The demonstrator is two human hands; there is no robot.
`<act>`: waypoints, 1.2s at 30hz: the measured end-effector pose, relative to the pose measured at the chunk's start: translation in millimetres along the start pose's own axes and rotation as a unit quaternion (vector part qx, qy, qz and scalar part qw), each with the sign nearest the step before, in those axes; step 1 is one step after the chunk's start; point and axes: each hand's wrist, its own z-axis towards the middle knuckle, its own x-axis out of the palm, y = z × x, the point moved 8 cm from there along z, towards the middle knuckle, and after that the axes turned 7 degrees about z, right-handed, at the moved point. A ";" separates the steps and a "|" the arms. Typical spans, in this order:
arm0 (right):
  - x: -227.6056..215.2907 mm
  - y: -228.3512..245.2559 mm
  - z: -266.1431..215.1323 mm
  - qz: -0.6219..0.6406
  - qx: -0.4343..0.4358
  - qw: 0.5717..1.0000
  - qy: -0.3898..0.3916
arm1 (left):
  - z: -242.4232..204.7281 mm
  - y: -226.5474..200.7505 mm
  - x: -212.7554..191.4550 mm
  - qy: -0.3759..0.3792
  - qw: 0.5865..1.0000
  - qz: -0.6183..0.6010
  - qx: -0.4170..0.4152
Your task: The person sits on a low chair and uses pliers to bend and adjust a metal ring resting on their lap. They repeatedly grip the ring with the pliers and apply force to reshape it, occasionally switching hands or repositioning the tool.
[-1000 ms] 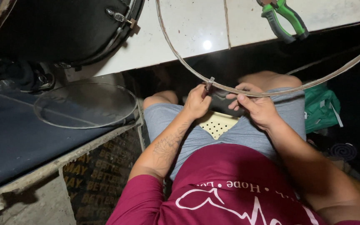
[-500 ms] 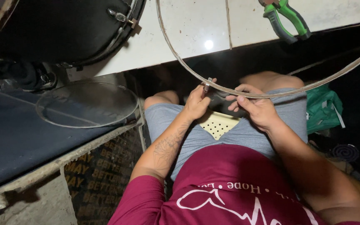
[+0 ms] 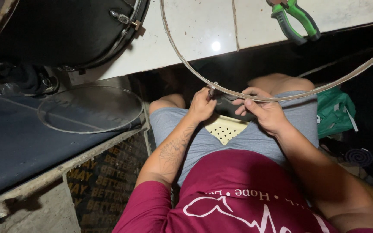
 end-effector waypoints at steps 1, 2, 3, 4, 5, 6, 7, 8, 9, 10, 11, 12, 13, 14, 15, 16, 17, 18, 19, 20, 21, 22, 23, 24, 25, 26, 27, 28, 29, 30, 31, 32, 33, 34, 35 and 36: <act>0.1 0.7 0.1 0.000 0.000 1.000 -0.001 | -1.6 -2.1 -0.1 0.001 1.000 0.000 0.000; 0.6 1.8 0.1 -0.006 -0.003 1.000 0.001 | -3.2 -2.6 -1.5 -0.007 1.000 0.002 -0.010; 1.4 2.8 0.6 -0.011 -0.006 1.000 0.002 | -4.6 -3.0 -3.7 -0.015 1.000 0.006 -0.019; -0.2 0.6 0.9 -0.010 -0.006 1.000 0.002 | -7.5 -13.4 -8.6 -0.014 1.000 0.006 -0.019; -1.2 -2.6 1.5 -0.009 -0.001 1.000 0.002 | -11.4 -17.1 -11.1 0.006 0.998 0.004 -0.061; -2.1 -5.8 1.9 -0.007 0.003 1.000 0.003 | -16.0 -21.0 -13.7 0.026 0.994 0.002 -0.103; -1.2 -6.5 2.6 -0.005 0.003 1.000 0.004 | -17.1 -30.8 -18.6 0.026 0.994 0.004 -0.103; -0.2 -7.6 3.2 0.000 0.005 1.000 0.004 | -19.7 -35.6 -22.3 0.037 0.990 0.024 -0.136; 1.0 -8.8 4.1 0.005 0.008 1.000 0.004 | -22.8 -40.3 -26.4 0.047 0.984 0.044 -0.168; 1.1 -9.9 5.7 0.006 0.008 1.000 0.005 | -22.7 -44.9 -31.3 0.046 0.984 0.046 -0.169; 0.6 -11.2 6.5 0.008 0.008 1.000 0.005 | -25.5 -44.9 -33.7 0.063 0.976 0.066 -0.200; 0.1 -12.3 6.9 0.010 0.008 1.000 0.004 | -29.0 -45.3 -36.4 0.079 0.966 0.086 -0.231; 0.5 -12.5 8.2 0.011 0.006 1.000 0.006 | -27.7 -42.8 -35.9 0.077 0.966 0.088 -0.230; 1.1 -13.0 9.1 0.009 0.007 1.000 0.008 | -28.7 -37.3 -33.7 0.089 0.960 0.086 -0.250; 1.5 -13.6 9.1 0.008 0.008 1.000 0.010 | -30.7 -32.1 -31.0 0.102 0.954 0.083 -0.271; 2.0 -14.6 7.1 0.008 0.006 1.000 0.011 | -35.9 -27.9 -28.4 0.100 0.954 0.084 -0.270; 0.9 -14.3 6.8 -0.001 0.002 1.000 0.005 | -36.7 -25.8 -26.8 0.087 0.961 0.060 -0.256; -0.6 -14.2 7.2 -0.010 -0.003 1.000 0.000 | -37.0 -23.2 -25.1 0.073 0.967 0.036 -0.242; -5.6 -17.8 4.2 -0.009 -0.003 1.000 -0.001 | -36.6 -21.2 -23.4 0.075 0.967 0.036 -0.241; -11.3 -21.8 1.7 -0.002 -0.005 1.000 -0.005 | -33.9 -22.2 -22.6 0.067 0.973 0.029 -0.217; -17.2 -27.0 -3.5 0.005 -0.004 1.000 -0.010 | -34.7 -23.0 -20.2 0.059 0.979 0.019 -0.194; -27.9 -32.6 -9.6 0.005 -0.002 1.000 -0.011 | -38.7 -17.1 -12.9 0.061 0.978 0.018 -0.196; -38.5 -34.7 -10.8 0.017 -0.009 1.000 -0.013 | -36.6 -15.9 -10.0 0.043 0.985 0.000 -0.169; -48.8 -36.4 -12.0 0.028 -0.017 0.999 -0.015 | -34.7 -15.1 -7.8 0.025 0.989 -0.018 -0.141; -49.1 -28.4 -13.1 0.027 -0.019 0.999 -0.014 | -32.7 -19.8 -9.3 0.023 0.990 -0.018 -0.140; -52.5 -18.7 -14.5 0.056 -0.032 0.998 -0.028 | -29.8 -27.5 -11.7 0.014 0.992 -0.021 -0.120; -56.6 -10.5 -18.9 0.086 -0.044 0.994 -0.044 | -29.2 -35.0 -12.5 0.007 0.995 -0.024 -0.102; -54.9 -7.1 -19.2 0.086 -0.044 0.994 -0.044 | -28.2 -29.2 -9.7 0.007 0.995 -0.024 -0.101; -54.5 -4.3 -19.2 0.082 -0.038 0.994 -0.053 | -25.9 -24.6 -7.6 0.005 0.995 -0.020 -0.093; -54.0 -1.4 -19.1 0.077 -0.032 0.995 -0.062 | -23.5 -20.0 -5.6 0.002 0.996 -0.016 -0.086; -54.2 -2.2 -18.7 0.077 -0.033 0.995 -0.062 | -19.9 -30.7 -8.4 0.002 0.996 -0.016 -0.084; -54.9 -3.2 -18.1 0.081 -0.034 0.994 -0.065 | -16.1 -42.5 -11.5 0.000 0.997 -0.020 -0.076; -55.2 -5.1 -18.4 0.085 -0.034 0.993 -0.068 | -14.0 -54.0 -14.7 -0.002 0.997 -0.025 -0.069; -54.0 -3.7 -19.0 0.085 -0.033 0.993 -0.068 | -12.1 -69.5 -20.2 -0.002 0.997 -0.025 -0.069; -53.4 -2.4 -20.1 0.086 -0.034 0.993 -0.071 | -10.3 -84.8 -25.0 0.001 0.997 -0.018 -0.070; -52.9 -1.0 -21.1 0.087 -0.034 0.993 -0.075 | -8.4 -100.1 -29.8 0.005 0.997 -0.011 -0.071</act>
